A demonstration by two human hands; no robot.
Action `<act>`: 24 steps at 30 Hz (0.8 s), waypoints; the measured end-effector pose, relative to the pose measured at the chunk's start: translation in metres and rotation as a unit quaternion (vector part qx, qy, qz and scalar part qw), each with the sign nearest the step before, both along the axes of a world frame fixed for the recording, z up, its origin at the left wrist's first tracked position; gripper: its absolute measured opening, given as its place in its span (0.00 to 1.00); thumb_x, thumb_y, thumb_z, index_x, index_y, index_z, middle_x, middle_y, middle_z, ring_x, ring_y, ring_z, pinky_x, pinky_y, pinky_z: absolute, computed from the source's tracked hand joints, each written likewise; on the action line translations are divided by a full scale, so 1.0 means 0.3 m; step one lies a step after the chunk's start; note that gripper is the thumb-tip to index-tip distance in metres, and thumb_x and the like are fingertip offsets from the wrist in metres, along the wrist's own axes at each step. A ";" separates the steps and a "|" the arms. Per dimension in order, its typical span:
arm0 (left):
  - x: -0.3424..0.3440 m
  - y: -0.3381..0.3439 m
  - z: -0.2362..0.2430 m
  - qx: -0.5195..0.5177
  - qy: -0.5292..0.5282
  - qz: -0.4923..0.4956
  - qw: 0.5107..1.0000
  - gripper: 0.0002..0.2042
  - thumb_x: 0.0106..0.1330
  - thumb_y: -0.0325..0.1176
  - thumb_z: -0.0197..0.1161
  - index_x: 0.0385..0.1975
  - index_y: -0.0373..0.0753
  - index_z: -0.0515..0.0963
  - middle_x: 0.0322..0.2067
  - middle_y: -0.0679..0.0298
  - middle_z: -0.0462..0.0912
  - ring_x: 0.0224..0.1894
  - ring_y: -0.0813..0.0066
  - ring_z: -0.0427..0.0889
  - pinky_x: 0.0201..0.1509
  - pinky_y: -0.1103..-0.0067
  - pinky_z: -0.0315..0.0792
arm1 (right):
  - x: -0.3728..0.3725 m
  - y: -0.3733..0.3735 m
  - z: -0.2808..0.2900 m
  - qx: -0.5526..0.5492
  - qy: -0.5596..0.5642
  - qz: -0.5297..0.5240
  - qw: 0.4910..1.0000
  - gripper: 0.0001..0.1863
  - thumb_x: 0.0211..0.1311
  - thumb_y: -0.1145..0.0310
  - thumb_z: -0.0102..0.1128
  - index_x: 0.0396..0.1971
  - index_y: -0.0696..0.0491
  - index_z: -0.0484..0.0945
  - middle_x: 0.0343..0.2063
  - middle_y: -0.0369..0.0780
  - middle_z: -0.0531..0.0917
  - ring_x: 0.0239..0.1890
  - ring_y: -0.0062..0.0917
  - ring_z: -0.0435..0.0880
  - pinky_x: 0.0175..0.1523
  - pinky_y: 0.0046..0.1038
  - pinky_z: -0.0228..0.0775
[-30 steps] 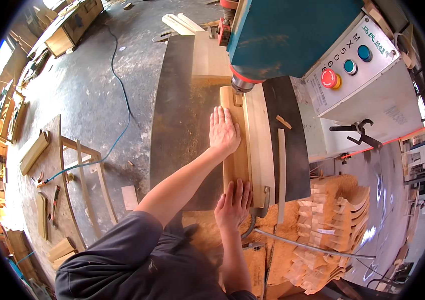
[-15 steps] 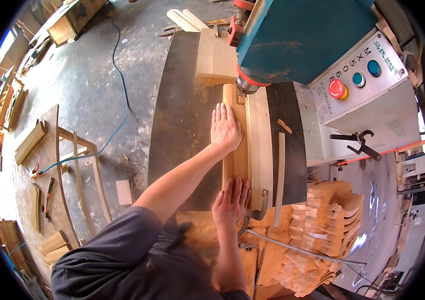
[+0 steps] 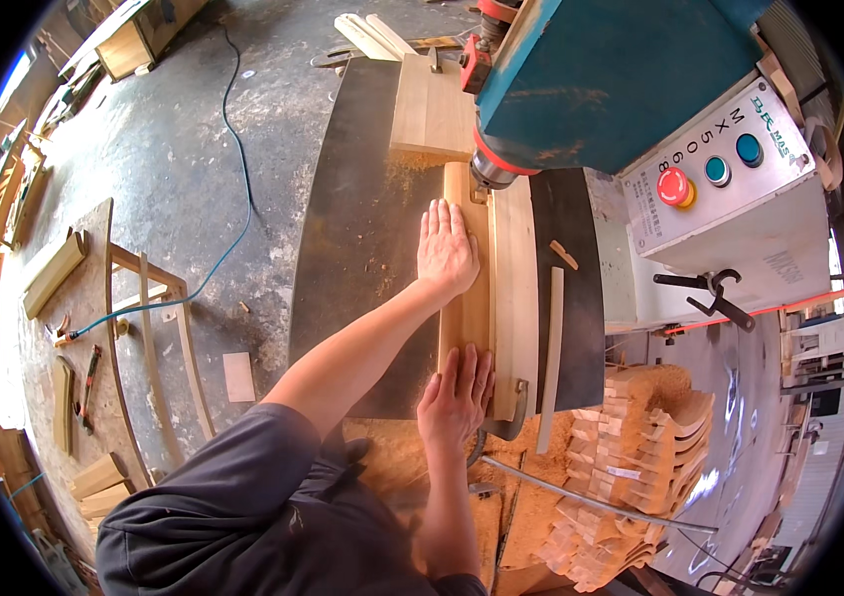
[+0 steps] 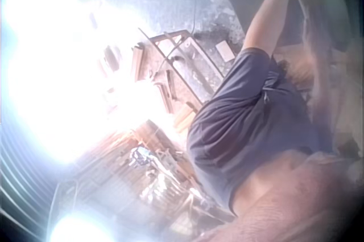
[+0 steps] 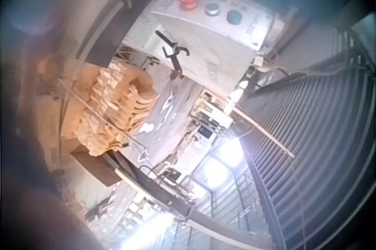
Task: The person operates a vertical spindle moulder to mill grooves into rectangular wooden planks. They repeatedly pick up planks, feed them through the spinning cutter head, and place the finished pieces onto a nearby workbench.
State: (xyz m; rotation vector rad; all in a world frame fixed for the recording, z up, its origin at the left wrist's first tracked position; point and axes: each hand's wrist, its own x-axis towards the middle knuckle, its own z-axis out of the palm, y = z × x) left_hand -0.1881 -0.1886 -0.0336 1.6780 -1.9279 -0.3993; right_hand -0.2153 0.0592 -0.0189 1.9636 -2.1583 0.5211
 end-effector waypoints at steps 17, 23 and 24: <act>-0.002 -0.033 0.006 0.010 0.001 0.003 1.000 0.33 0.75 0.40 0.48 0.75 0.25 0.58 0.78 0.40 0.56 0.83 0.49 0.49 0.86 0.61 0.40 | 0.001 -0.036 0.000 -0.005 0.002 0.001 1.000 0.24 0.72 0.64 0.56 0.65 0.56 0.76 0.70 0.51 0.73 0.75 0.54 0.66 0.76 0.57 0.59; -0.001 -0.037 0.005 0.004 0.001 0.002 1.000 0.33 0.75 0.40 0.49 0.75 0.25 0.58 0.78 0.40 0.57 0.83 0.48 0.50 0.86 0.61 0.41 | 0.002 -0.038 -0.004 -0.002 0.001 -0.006 1.000 0.24 0.72 0.64 0.57 0.65 0.55 0.76 0.70 0.50 0.73 0.75 0.53 0.66 0.77 0.56 0.58; 0.000 -0.038 0.005 0.001 0.004 0.002 1.000 0.33 0.75 0.40 0.48 0.75 0.25 0.59 0.77 0.40 0.57 0.83 0.48 0.50 0.86 0.61 0.41 | 0.003 -0.040 -0.004 -0.001 -0.001 -0.007 1.000 0.24 0.72 0.64 0.57 0.65 0.55 0.76 0.70 0.49 0.73 0.75 0.53 0.66 0.77 0.56 0.58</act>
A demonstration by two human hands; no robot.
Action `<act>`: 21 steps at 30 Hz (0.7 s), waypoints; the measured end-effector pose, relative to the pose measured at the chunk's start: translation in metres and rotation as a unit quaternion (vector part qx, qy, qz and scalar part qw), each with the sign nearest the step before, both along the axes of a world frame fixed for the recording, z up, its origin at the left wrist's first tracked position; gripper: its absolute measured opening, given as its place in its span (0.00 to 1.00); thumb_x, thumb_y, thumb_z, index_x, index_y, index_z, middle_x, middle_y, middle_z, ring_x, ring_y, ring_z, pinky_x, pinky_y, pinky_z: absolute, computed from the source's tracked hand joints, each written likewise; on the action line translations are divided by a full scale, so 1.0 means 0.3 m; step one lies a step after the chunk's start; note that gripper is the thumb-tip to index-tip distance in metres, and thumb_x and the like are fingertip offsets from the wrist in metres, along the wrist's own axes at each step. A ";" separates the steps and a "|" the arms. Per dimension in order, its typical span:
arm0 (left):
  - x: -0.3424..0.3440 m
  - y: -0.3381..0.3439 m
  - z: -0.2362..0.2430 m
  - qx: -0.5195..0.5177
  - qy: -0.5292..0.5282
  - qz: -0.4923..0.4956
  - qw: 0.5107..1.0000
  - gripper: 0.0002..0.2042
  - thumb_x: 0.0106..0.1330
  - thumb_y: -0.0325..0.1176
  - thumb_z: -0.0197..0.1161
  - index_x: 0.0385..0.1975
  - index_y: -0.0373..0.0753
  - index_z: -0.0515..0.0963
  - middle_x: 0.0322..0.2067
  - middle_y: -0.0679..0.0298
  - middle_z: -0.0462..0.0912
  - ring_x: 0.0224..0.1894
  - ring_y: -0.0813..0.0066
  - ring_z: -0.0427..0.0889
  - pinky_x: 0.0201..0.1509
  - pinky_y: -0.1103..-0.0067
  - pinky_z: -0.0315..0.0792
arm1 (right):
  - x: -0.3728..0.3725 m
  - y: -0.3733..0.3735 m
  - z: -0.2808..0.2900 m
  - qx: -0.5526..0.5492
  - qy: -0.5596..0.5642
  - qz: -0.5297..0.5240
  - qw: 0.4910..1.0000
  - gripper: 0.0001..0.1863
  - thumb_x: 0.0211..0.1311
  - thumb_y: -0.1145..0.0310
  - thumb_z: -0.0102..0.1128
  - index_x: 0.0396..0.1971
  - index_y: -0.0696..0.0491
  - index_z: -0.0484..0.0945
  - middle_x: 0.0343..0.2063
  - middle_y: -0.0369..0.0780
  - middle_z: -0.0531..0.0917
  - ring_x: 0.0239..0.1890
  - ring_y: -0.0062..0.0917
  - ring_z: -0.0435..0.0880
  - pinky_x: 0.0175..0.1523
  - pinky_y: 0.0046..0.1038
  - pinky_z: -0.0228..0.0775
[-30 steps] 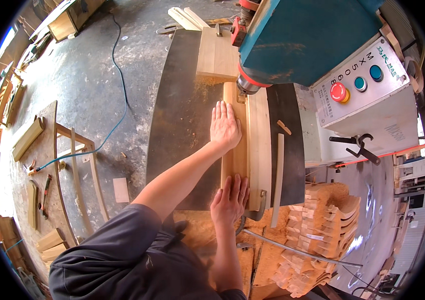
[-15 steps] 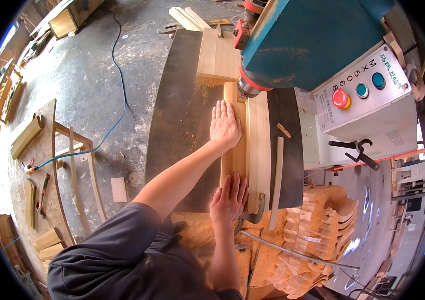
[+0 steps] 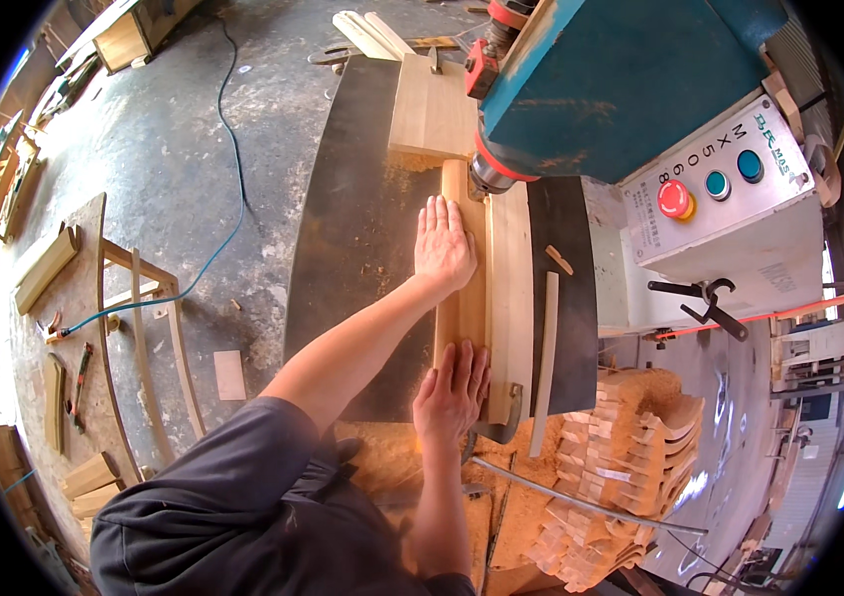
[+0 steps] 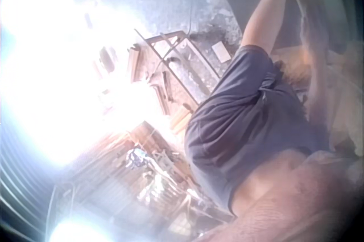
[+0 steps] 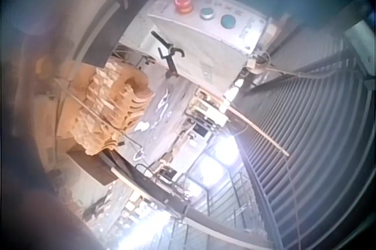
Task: The person operates a vertical spindle moulder to mill grooves into rectangular wooden planks. They repeatedly pick up planks, feed them through the spinning cutter head, and place the finished pieces onto a nearby workbench.
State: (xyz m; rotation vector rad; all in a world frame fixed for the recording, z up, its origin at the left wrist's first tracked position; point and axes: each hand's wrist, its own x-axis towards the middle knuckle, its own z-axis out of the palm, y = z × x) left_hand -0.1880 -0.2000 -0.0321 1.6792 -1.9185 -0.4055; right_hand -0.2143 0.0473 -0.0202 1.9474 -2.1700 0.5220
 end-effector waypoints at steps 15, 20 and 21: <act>-0.003 -0.030 -0.015 -0.014 0.011 0.000 1.000 0.33 0.75 0.40 0.48 0.74 0.24 0.58 0.77 0.39 0.57 0.82 0.46 0.50 0.86 0.60 0.41 | 0.000 -0.026 -0.006 -0.007 -0.015 -0.007 1.000 0.24 0.73 0.64 0.56 0.67 0.52 0.76 0.72 0.46 0.73 0.76 0.50 0.65 0.78 0.53 0.57; -0.007 0.004 -0.011 -0.013 0.003 -0.001 1.000 0.34 0.75 0.41 0.49 0.75 0.24 0.57 0.77 0.39 0.57 0.82 0.46 0.50 0.86 0.60 0.40 | -0.017 0.009 -0.016 0.012 -0.004 0.009 1.000 0.27 0.73 0.63 0.56 0.69 0.53 0.73 0.72 0.48 0.71 0.76 0.52 0.64 0.78 0.54 0.57; -0.007 0.018 -0.006 -0.009 0.002 -0.002 1.000 0.34 0.75 0.41 0.49 0.75 0.24 0.57 0.77 0.39 0.57 0.82 0.46 0.50 0.86 0.60 0.40 | -0.020 0.022 -0.017 0.012 -0.005 0.011 1.000 0.27 0.72 0.63 0.56 0.69 0.53 0.73 0.72 0.48 0.71 0.76 0.52 0.64 0.78 0.54 0.56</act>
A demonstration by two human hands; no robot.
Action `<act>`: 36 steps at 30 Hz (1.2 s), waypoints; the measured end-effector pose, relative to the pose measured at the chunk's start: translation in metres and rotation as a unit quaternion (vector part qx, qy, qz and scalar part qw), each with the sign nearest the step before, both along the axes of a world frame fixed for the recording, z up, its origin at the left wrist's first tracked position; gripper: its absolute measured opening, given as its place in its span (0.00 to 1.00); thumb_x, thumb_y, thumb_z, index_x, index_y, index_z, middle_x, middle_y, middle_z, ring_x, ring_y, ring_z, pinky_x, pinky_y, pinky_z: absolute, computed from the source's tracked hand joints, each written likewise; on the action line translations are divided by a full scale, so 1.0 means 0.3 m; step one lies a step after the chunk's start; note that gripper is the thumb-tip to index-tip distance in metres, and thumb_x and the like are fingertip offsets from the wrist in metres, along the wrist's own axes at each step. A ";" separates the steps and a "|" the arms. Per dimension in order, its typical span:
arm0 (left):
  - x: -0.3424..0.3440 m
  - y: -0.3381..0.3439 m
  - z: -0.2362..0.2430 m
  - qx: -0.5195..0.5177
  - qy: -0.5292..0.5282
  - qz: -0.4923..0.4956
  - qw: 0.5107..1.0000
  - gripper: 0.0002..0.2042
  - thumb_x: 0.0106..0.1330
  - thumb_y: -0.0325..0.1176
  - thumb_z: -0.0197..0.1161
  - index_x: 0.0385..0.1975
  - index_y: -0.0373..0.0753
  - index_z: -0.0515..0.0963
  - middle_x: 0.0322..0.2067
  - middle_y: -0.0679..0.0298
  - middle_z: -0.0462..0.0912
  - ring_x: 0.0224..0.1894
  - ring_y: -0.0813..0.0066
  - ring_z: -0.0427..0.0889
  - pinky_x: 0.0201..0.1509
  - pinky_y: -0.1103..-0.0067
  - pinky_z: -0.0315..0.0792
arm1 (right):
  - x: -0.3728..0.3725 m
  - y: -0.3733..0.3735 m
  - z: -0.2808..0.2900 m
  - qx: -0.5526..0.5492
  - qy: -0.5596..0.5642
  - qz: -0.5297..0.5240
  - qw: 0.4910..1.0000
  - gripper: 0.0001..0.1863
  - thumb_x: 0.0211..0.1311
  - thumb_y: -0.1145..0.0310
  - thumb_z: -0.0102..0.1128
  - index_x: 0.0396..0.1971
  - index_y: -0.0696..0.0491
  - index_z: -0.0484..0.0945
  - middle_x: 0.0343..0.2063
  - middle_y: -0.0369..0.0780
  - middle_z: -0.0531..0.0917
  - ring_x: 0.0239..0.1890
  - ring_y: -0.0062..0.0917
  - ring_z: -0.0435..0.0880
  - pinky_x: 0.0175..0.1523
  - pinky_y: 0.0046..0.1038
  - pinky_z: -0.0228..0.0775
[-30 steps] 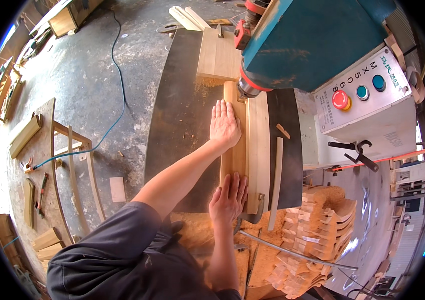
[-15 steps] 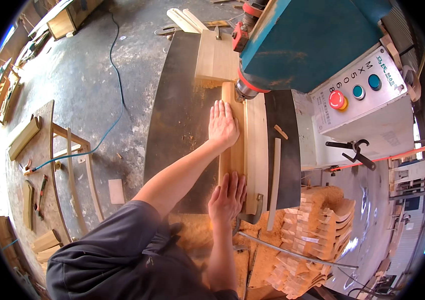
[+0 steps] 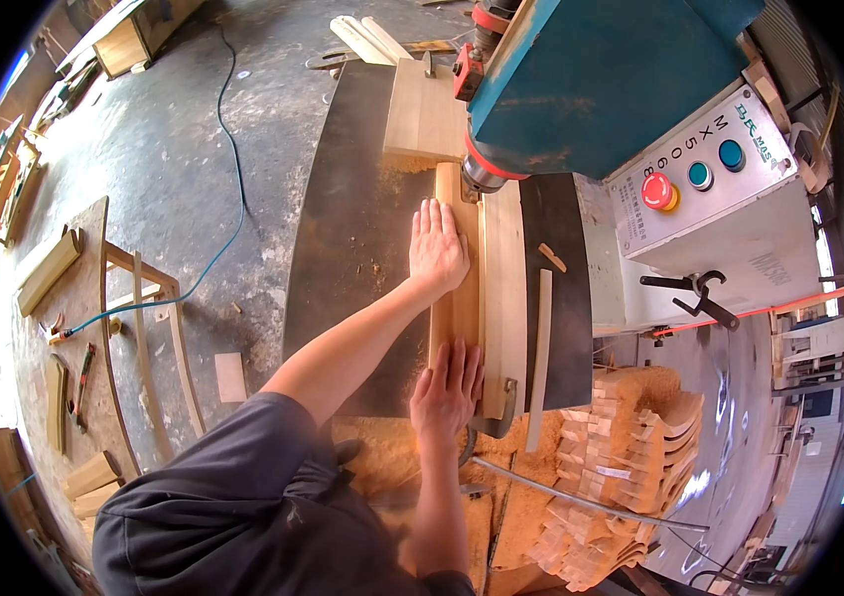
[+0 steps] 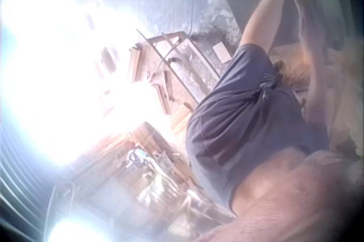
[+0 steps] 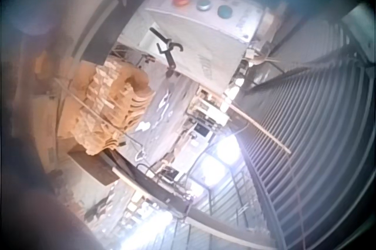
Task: The person operates a vertical spindle moulder to mill grooves into rectangular wooden planks. They repeatedly pick up planks, feed them through the spinning cutter head, and place the finished pieces onto a nearby workbench.
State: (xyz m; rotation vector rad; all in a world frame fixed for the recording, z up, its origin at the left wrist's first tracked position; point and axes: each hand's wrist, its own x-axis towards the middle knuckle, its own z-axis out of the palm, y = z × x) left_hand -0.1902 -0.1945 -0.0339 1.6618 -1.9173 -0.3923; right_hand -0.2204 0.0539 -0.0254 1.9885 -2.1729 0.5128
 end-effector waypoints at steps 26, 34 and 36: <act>0.141 0.458 0.083 -0.051 -0.096 -0.225 0.968 0.26 0.74 0.44 0.54 0.71 0.50 0.71 0.76 0.61 0.66 0.82 0.47 0.53 0.81 0.41 0.47 | -0.272 0.431 0.039 -0.153 -0.013 -0.275 0.949 0.26 0.67 0.62 0.70 0.61 0.57 0.77 0.60 0.55 0.78 0.57 0.48 0.83 0.49 0.45 0.82; 0.158 0.425 0.066 -0.084 -0.100 -0.295 0.946 0.20 0.72 0.40 0.54 0.61 0.45 0.76 0.71 0.64 0.69 0.80 0.45 0.56 0.79 0.40 0.50 | -0.496 0.368 0.007 -0.016 -0.118 -0.251 0.961 0.12 0.72 0.62 0.64 0.44 0.56 0.81 0.27 0.51 0.85 0.32 0.48 0.87 0.35 0.47 0.75; 0.157 0.427 0.083 -0.088 -0.085 -0.302 0.945 0.19 0.71 0.40 0.54 0.59 0.45 0.77 0.70 0.63 0.70 0.80 0.46 0.56 0.79 0.40 0.50 | -0.510 0.410 -0.026 -0.081 -0.103 -0.256 0.958 0.12 0.76 0.62 0.59 0.38 0.56 0.79 0.23 0.50 0.83 0.28 0.48 0.85 0.32 0.46 0.73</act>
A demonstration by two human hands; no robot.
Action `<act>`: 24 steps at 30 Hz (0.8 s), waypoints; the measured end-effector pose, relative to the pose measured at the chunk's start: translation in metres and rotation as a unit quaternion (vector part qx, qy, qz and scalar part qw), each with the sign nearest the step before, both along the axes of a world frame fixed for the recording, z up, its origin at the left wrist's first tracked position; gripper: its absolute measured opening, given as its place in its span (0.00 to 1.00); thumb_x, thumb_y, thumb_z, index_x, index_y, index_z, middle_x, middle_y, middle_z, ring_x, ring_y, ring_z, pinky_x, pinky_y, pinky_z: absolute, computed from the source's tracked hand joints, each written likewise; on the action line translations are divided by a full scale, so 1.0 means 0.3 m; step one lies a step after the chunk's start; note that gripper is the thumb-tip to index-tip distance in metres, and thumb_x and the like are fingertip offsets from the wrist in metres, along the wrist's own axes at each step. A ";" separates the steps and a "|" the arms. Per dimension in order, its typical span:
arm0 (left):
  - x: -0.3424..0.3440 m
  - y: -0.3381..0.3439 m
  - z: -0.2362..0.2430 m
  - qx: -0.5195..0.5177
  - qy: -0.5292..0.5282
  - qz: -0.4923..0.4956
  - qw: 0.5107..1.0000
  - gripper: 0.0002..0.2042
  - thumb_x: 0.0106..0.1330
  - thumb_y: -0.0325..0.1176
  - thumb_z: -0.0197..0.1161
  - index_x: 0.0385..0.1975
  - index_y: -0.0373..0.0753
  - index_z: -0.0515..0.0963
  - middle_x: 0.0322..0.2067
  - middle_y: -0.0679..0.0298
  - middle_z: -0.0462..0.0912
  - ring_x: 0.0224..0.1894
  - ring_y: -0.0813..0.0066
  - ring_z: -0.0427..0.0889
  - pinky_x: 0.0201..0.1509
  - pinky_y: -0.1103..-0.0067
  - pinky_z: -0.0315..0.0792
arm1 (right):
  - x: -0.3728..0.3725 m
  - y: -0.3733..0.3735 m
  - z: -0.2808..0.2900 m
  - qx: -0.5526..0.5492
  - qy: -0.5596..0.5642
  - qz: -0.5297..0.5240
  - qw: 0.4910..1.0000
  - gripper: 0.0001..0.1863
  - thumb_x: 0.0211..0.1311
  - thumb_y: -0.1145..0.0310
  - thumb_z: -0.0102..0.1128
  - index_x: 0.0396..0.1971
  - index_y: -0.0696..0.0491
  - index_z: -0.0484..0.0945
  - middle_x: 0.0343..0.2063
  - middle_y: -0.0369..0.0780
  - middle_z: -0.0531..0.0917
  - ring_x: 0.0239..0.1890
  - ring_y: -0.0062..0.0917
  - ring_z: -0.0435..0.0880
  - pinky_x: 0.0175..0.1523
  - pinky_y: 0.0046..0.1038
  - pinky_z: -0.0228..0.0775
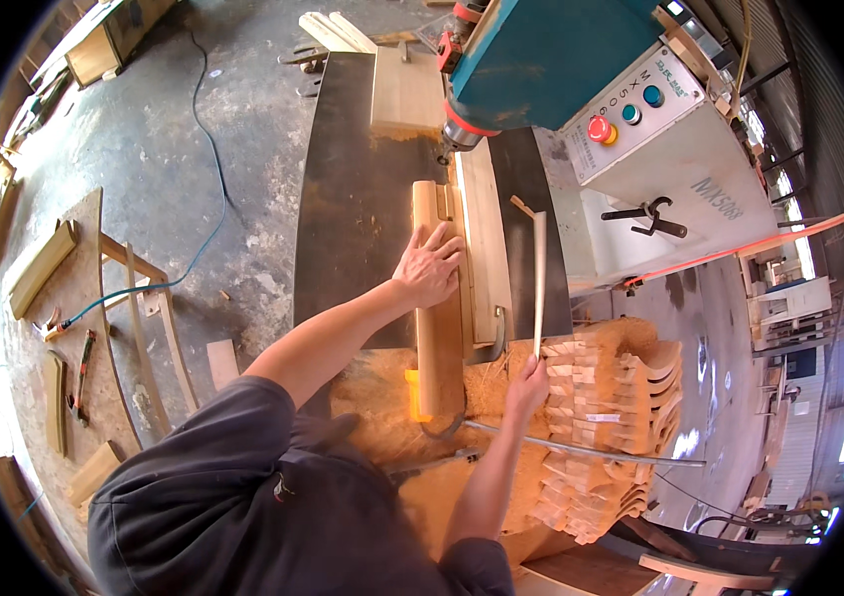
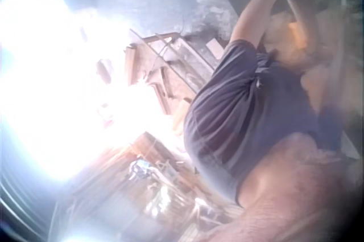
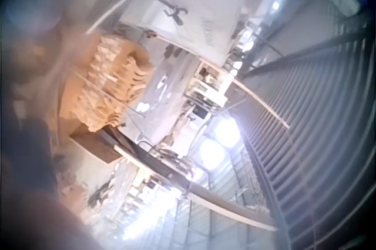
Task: The person operates a vertical spindle moulder to mill grooves into rectangular wooden planks. They repeatedly pick up planks, feed them through the spinning cutter head, and place the finished pieces onto a nearby workbench.
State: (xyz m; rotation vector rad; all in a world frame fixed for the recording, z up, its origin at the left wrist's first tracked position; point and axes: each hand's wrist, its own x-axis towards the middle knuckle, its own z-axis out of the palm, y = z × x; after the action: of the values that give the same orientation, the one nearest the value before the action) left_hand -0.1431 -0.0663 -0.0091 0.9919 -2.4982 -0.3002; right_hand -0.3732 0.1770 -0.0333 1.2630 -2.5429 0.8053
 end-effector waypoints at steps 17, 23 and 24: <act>0.130 0.016 -0.008 -0.039 0.089 -0.071 0.993 0.13 0.67 0.37 0.59 0.49 0.43 0.78 0.62 0.60 0.75 0.75 0.53 0.64 0.79 0.44 0.53 | 0.396 0.019 0.066 -0.002 -0.239 0.113 0.964 0.21 0.79 0.57 0.58 0.29 0.58 0.74 0.21 0.48 0.74 0.24 0.42 0.74 0.33 0.39 0.67; 0.133 0.018 -0.015 -0.031 0.154 -0.064 0.986 0.12 0.64 0.35 0.61 0.47 0.42 0.80 0.60 0.59 0.76 0.73 0.53 0.67 0.78 0.45 0.54 | 0.347 -0.063 0.010 -0.008 -0.388 0.056 0.920 0.17 0.73 0.62 0.65 0.32 0.62 0.79 0.24 0.36 0.79 0.30 0.19 0.72 0.37 0.30 0.68; 0.136 0.016 -0.018 -0.032 0.156 -0.061 0.985 0.13 0.64 0.34 0.61 0.47 0.41 0.80 0.60 0.60 0.76 0.73 0.53 0.67 0.78 0.45 0.54 | 0.351 -0.067 0.002 0.001 -0.384 0.064 0.921 0.16 0.73 0.62 0.65 0.33 0.62 0.79 0.25 0.36 0.79 0.30 0.19 0.73 0.37 0.30 0.68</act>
State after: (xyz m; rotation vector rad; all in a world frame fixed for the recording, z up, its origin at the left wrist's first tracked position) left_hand -0.1023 -0.0615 -0.0145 0.7062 -2.2689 -0.3796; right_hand -0.2680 0.1570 -0.0328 1.3038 -3.0348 1.5917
